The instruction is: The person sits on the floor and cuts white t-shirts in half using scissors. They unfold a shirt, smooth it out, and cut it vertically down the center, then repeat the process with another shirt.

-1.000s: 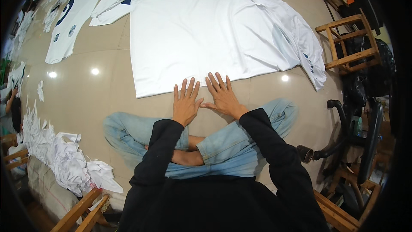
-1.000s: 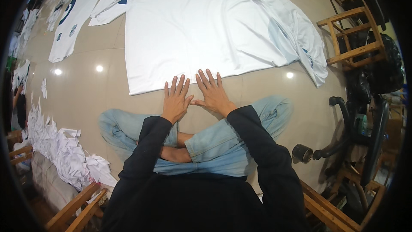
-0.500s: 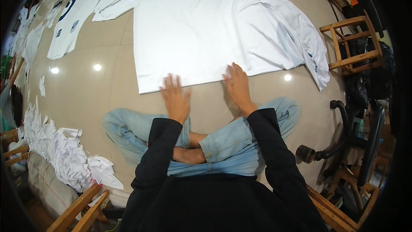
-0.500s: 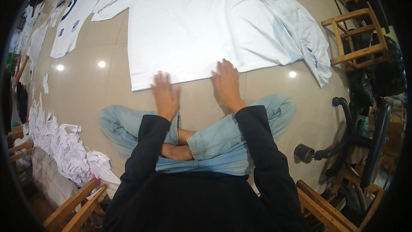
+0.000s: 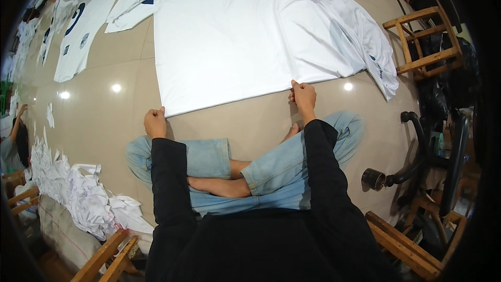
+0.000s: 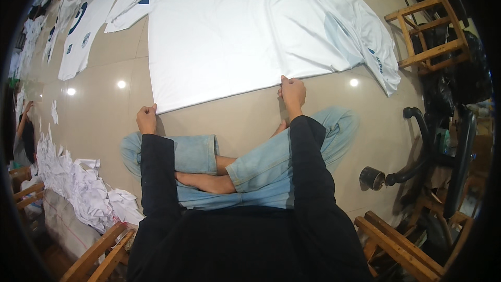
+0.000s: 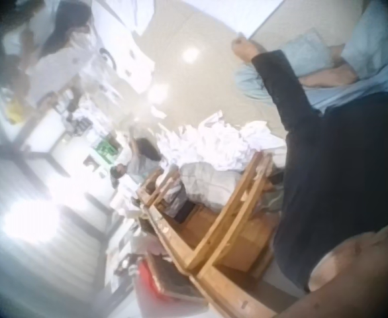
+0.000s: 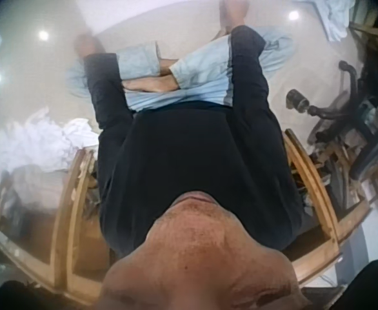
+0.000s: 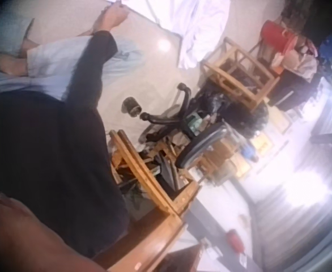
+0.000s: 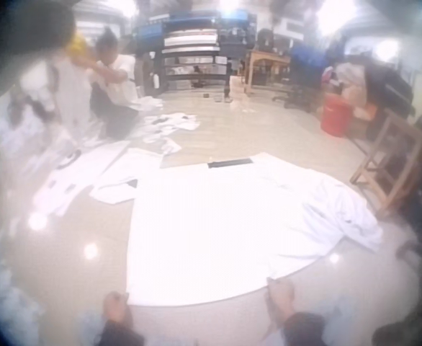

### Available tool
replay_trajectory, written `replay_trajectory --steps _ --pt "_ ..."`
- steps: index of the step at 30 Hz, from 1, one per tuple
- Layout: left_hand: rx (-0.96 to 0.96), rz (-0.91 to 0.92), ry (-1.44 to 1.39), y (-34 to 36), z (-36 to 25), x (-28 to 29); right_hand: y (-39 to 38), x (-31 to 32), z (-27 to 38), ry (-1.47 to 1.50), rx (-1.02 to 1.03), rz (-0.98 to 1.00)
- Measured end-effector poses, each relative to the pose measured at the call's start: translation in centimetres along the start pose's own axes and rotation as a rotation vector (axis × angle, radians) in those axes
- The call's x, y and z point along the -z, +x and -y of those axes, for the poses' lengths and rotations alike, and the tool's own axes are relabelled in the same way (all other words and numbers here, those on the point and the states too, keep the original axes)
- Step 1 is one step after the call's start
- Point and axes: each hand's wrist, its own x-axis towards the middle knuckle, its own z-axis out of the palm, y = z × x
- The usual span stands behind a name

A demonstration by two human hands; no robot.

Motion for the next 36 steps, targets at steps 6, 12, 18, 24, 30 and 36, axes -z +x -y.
replay_trajectory --steps 6,12,18,24,30,36 --pt "-0.057 -0.156 0.087 -1.2 -2.5 -0.3 -0.1 0.5 -0.1 -0.067 0.017 -0.003" --pt "-0.01 -0.035 0.112 -0.7 -1.0 -0.7 0.0 0.2 -1.1 0.005 0.058 -0.001" --pt "-0.025 -0.053 0.276 -2.0 -1.8 0.1 -0.2 0.4 -1.0 0.003 0.002 0.023" --pt "0.016 -0.024 0.211 -3.3 -4.2 0.9 -0.7 1.3 -0.3 -0.29 0.018 -0.122" --pt "-0.628 -0.209 0.023 0.2 -7.7 -0.2 -1.7 0.3 3.1 -0.137 0.447 -0.249" --pt "-0.887 -0.124 0.212 10.1 -15.7 -3.5 3.8 -3.1 7.1 -0.326 0.923 -0.145"
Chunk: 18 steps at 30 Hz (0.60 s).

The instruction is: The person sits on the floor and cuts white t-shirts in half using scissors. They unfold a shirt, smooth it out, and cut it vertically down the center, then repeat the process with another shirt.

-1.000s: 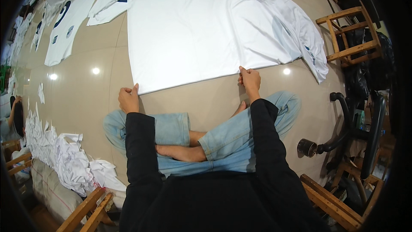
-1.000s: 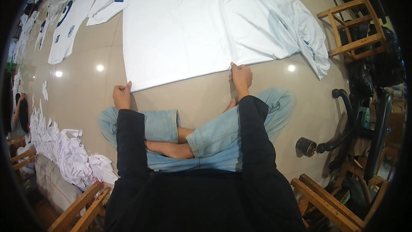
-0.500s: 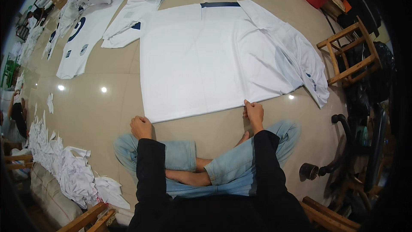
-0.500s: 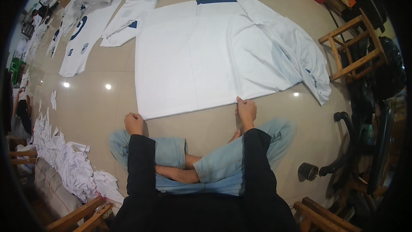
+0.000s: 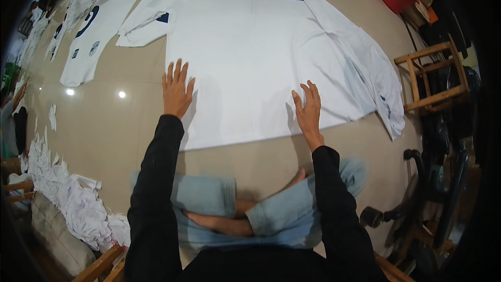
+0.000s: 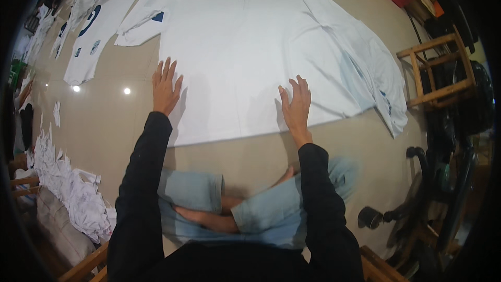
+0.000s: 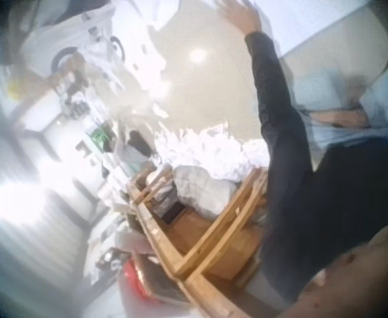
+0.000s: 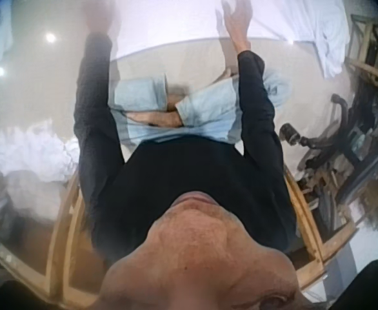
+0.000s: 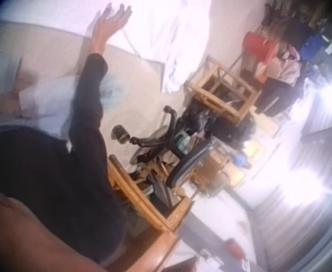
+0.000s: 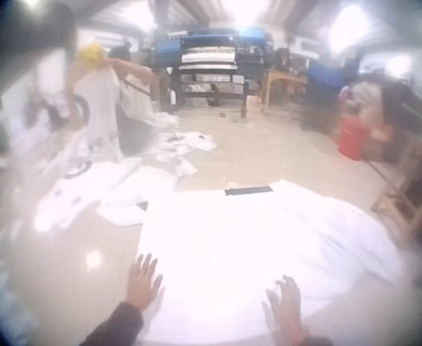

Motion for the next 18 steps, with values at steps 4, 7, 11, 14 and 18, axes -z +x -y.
replay_trajectory --steps 4,7,11,14,18 --pt "-0.123 0.036 0.083 8.6 2.9 -4.3 7.7 -3.6 -3.2 -0.159 0.152 0.072" --pt "-0.148 0.092 0.122 12.9 5.4 -7.4 13.5 -6.0 -5.7 -0.314 0.188 0.092" --pt "-0.061 0.126 0.192 17.1 7.4 -10.9 20.3 -7.0 -9.6 -0.45 0.11 0.125" --pt "0.104 0.145 0.186 17.1 8.8 -12.6 21.3 -7.4 -11.9 -0.454 -0.025 0.165" --pt "0.138 0.116 0.118 16.5 9.7 -13.6 21.4 -8.2 -13.5 -0.414 -0.057 0.137"
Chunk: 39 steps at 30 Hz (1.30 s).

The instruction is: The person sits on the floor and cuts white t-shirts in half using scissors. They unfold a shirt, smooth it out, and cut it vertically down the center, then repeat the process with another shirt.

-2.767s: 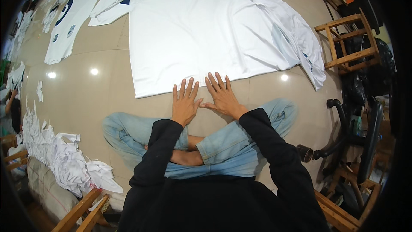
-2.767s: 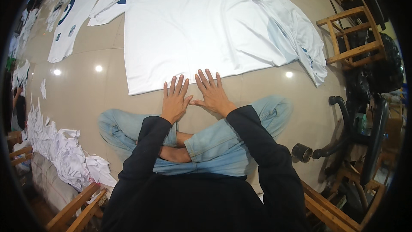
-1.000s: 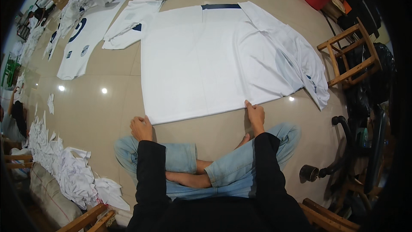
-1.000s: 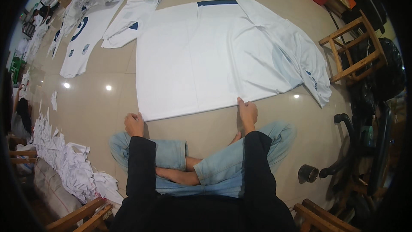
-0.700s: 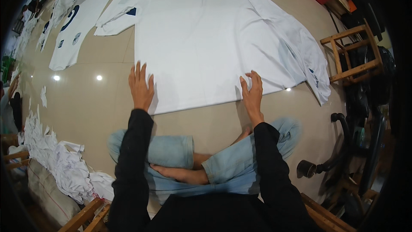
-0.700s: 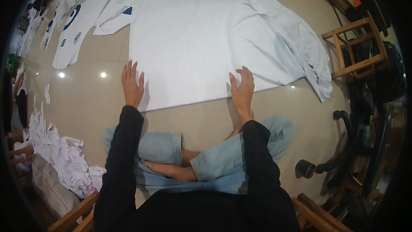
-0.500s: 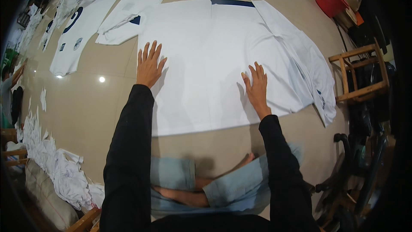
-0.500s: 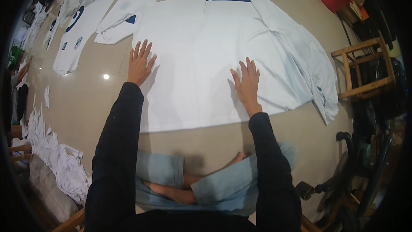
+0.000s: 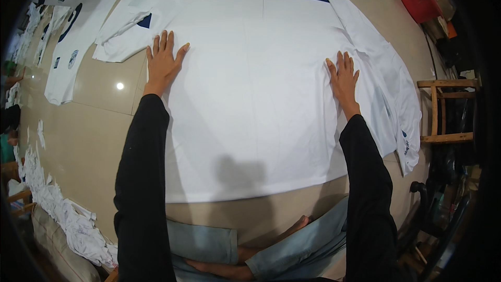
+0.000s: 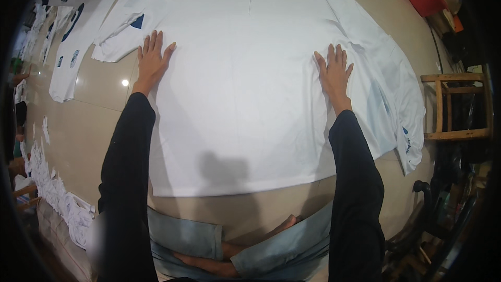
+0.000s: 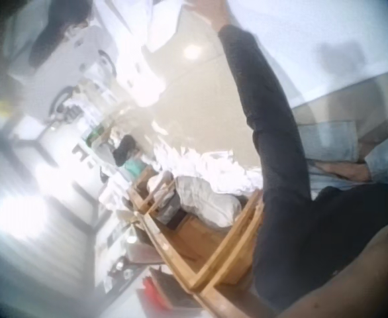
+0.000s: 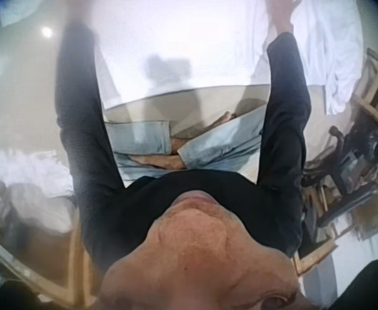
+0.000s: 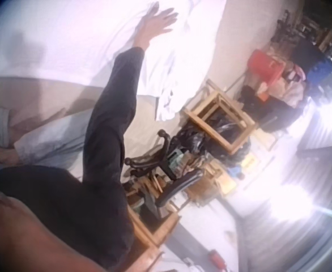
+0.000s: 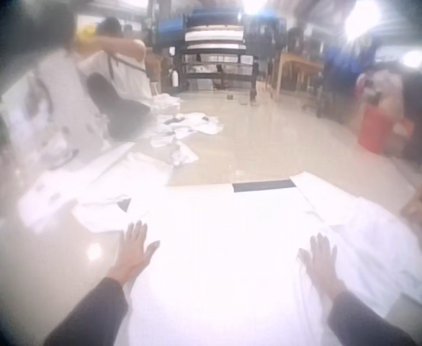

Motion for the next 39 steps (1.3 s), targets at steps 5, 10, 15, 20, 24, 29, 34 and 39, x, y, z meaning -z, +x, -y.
replay_trajectory --steps 5,10,15,20,24,29,34,39 --pt "-0.069 -0.138 0.007 0.9 0.1 1.2 0.8 1.0 1.4 0.069 0.075 -0.134" --pt "-0.053 -0.149 -0.134 -4.5 -3.2 5.8 -3.7 5.7 3.6 0.255 0.248 -0.153" --pt "-0.033 0.06 -0.243 -20.2 -9.2 13.2 -18.7 11.9 7.5 0.543 0.181 0.118" --pt "0.086 0.28 -0.252 -34.5 -13.1 15.7 -30.2 14.3 11.4 0.556 0.336 0.332" --pt "0.098 0.225 -0.24 -34.7 -13.9 16.1 -34.9 14.0 14.9 0.27 0.459 0.442" --pt "0.103 0.232 -0.129 -35.8 -13.7 13.9 -37.6 12.5 14.5 0.138 0.515 0.441" --pt "0.103 0.232 -0.121 -36.5 -13.4 13.2 -38.1 12.4 14.6 0.084 0.541 0.43" --pt "0.125 0.212 -0.126 -37.0 -13.2 12.8 -38.4 12.1 14.2 0.08 0.562 0.418"
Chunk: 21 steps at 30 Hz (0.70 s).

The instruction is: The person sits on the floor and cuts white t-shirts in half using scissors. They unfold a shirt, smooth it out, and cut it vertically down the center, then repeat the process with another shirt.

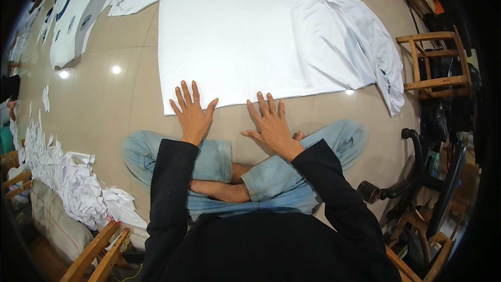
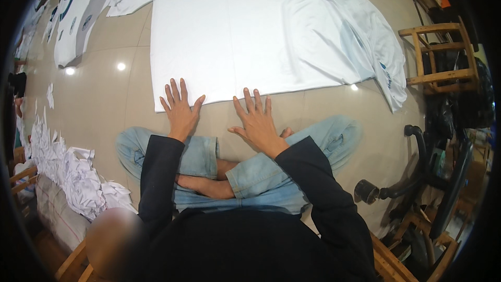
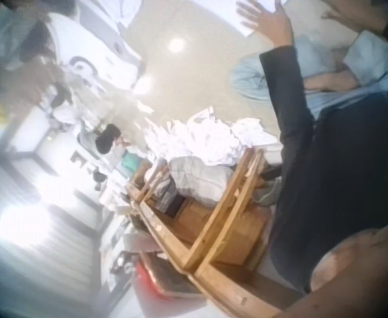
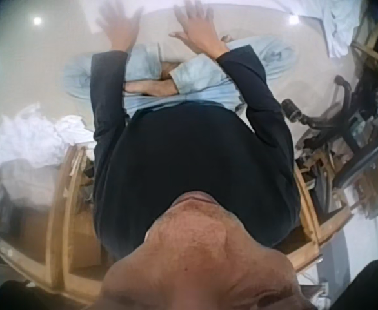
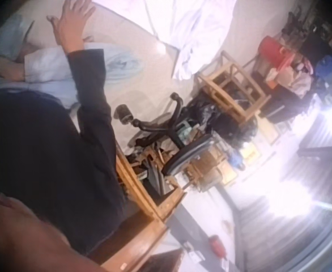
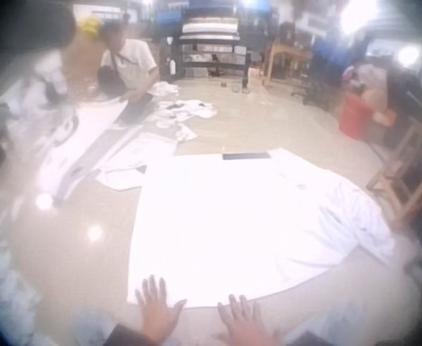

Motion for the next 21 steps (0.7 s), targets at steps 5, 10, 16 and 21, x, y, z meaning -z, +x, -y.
replay_trajectory --steps 5,10,16,21 --pt "0.047 0.036 0.016 -0.2 0.0 0.1 0.2 -0.2 -0.1 0.009 0.059 -0.036" --pt "0.082 0.058 0.009 -0.4 0.7 0.0 1.2 0.8 -1.6 0.089 -0.079 -0.091" --pt "0.127 0.041 0.056 -0.5 0.8 0.2 4.7 3.0 -13.7 0.195 -0.679 -0.392" --pt "0.223 0.094 0.021 -0.8 0.6 0.8 5.1 0.9 -16.0 0.101 -0.812 -0.306"
